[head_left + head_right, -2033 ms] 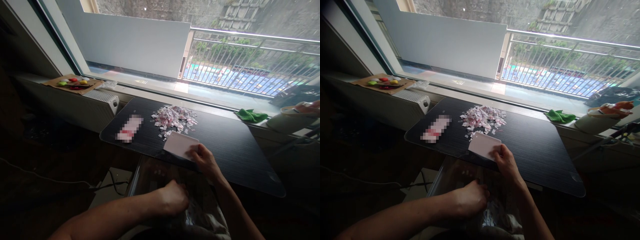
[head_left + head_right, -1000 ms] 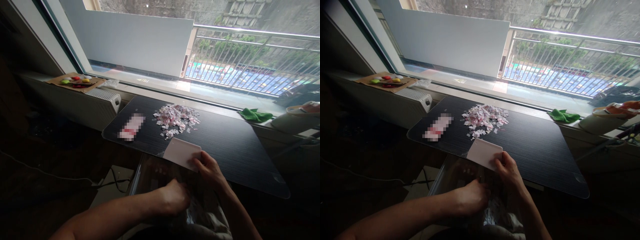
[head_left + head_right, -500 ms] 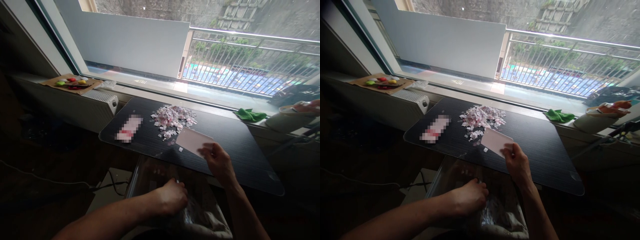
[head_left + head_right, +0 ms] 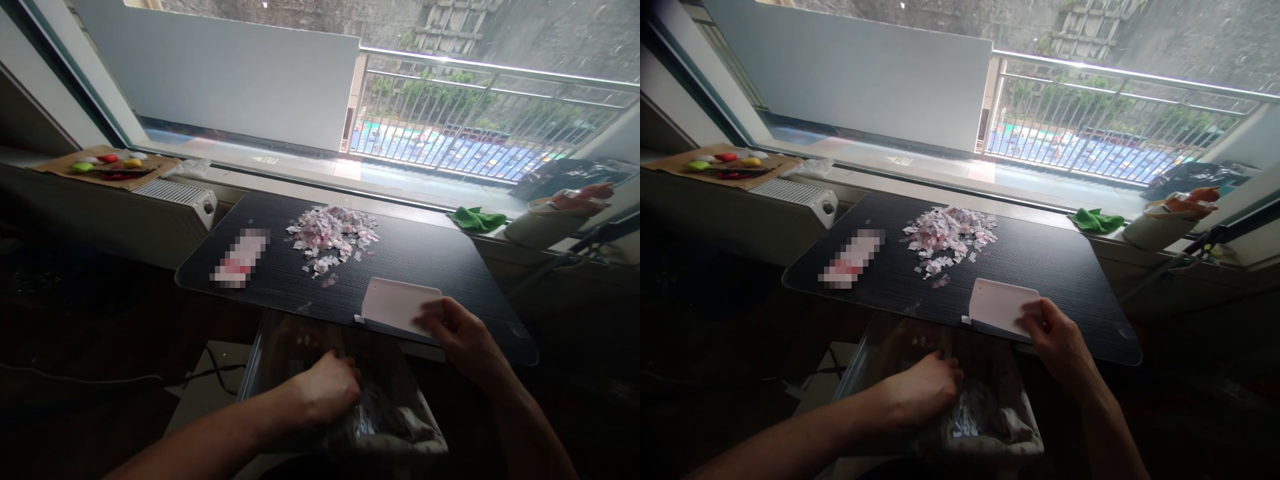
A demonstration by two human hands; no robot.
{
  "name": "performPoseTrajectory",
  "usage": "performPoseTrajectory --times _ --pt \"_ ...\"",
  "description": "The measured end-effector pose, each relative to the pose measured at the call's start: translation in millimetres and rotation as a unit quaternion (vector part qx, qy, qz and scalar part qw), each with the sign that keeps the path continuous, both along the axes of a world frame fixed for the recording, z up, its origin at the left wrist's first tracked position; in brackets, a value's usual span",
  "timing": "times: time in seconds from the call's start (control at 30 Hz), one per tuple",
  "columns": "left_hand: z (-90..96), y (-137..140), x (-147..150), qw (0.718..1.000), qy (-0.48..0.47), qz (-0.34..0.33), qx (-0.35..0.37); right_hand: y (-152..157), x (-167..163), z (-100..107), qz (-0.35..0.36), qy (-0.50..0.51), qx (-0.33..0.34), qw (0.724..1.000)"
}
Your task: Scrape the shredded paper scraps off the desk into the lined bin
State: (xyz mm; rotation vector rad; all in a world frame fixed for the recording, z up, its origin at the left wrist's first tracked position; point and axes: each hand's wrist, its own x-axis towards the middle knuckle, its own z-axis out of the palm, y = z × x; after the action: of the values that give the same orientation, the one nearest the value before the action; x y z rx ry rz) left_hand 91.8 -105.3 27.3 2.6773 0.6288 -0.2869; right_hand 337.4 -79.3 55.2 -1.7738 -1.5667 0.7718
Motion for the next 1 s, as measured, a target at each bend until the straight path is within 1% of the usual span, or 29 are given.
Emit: performPoseTrajectory --times 0.1,0.2,0.37,0.47,0.6,0.77,0.83,0.87,1.0 --pt "0.0 1.6 -1.6 1.000 0.004 0.010 -0.012 2.6 9.3 3.4 0.003 0.019 -0.003 1.000" --pt "-3.8 1.5 -4.6 1.000 -0.003 0.007 -0.023 15.4 8.6 -0.8 0.007 0.052 0.000 0.999" --pt "-9.4 0.8 -19.7 0.998 -0.049 0.016 -0.020 34.7 4.5 -8.6 0.026 0.136 -0.060 0.989" --pt "-4.3 4.3 -29.8 0.998 -0.050 0.020 -0.025 37.1 4.1 -9.1 0.041 0.168 -0.080 0.982" --pt "8.8 12.3 -36.1 0.998 -0.038 0.022 -0.039 34.2 5.0 -9.0 0.057 0.185 -0.098 0.976" --pt "17.9 18.9 -34.3 0.999 -0.023 0.026 -0.038 22.9 10.9 -1.8 0.081 0.158 -0.112 0.978" --pt "18.8 19.0 -29.3 0.999 -0.023 0.022 -0.037 19.6 11.2 2.1 0.083 0.136 -0.097 0.982" --pt "19.3 18.5 -25.4 0.999 -0.022 0.017 -0.036 19.4 9.8 3.5 0.075 0.125 -0.079 0.986" --pt "22.1 14.6 -3.0 0.999 0.008 -0.024 -0.040 29.8 -9.1 4.2 0.019 0.090 0.018 0.996"
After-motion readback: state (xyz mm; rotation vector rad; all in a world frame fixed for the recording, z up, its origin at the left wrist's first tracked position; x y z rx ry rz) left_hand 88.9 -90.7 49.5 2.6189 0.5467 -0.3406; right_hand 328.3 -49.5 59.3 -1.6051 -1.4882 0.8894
